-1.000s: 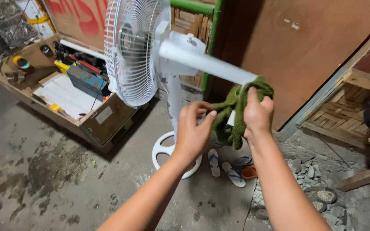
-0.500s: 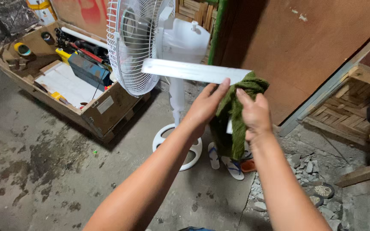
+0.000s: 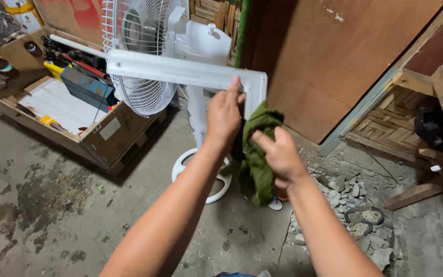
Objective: The person wipes a metal ruler, an angle finder, a tape roll and an angle grinder with a green cloth, dips the cloth in a blue water scoop, and arranges the tools back into an open wooden toolbox.
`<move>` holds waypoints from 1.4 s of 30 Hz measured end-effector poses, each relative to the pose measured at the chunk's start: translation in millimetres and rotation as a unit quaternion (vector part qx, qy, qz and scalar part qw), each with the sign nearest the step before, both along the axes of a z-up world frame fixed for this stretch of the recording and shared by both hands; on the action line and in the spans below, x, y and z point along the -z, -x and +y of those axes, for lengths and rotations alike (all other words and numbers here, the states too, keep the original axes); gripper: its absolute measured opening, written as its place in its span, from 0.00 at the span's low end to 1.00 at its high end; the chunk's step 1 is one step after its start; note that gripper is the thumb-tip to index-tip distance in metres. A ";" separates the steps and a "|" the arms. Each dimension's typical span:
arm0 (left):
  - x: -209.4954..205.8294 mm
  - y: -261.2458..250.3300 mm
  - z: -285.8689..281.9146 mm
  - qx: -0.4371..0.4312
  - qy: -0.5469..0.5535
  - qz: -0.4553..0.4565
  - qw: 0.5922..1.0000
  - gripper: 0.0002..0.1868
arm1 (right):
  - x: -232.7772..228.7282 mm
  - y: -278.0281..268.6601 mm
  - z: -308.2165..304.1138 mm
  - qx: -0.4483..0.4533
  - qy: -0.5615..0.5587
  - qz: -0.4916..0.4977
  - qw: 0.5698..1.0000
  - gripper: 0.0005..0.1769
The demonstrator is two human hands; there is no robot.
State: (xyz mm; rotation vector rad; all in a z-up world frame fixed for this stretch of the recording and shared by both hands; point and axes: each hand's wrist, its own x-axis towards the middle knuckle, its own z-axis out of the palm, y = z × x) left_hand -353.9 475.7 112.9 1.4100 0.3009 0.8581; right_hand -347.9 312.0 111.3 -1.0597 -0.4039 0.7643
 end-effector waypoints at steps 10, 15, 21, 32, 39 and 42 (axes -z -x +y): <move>11.5 8.3 -0.4 -0.033 0.050 0.005 0.998 0.32 | 52.2 -32.2 -7.9 0.201 0.126 -0.207 0.949 0.13; 38.1 30.0 2.2 -0.016 -0.143 0.208 0.968 0.26 | 34.4 -58.5 -18.4 0.153 0.018 -0.291 0.944 0.11; 75.4 45.1 -42.4 0.235 -0.342 0.312 0.855 0.16 | 25.5 -69.1 26.6 0.264 0.221 -0.393 0.853 0.16; 57.9 47.7 -68.1 0.371 -0.426 0.300 0.769 0.18 | 41.8 -146.6 -10.4 0.487 0.301 -0.303 0.762 0.35; 60.9 38.6 -92.5 0.463 0.059 0.359 0.808 0.26 | 80.4 -214.4 -147.5 0.287 -0.221 -0.003 0.932 0.19; 59.1 19.3 -103.8 0.541 0.178 0.225 0.791 0.31 | 111.5 -221.7 -208.5 0.303 -0.254 0.034 0.918 0.25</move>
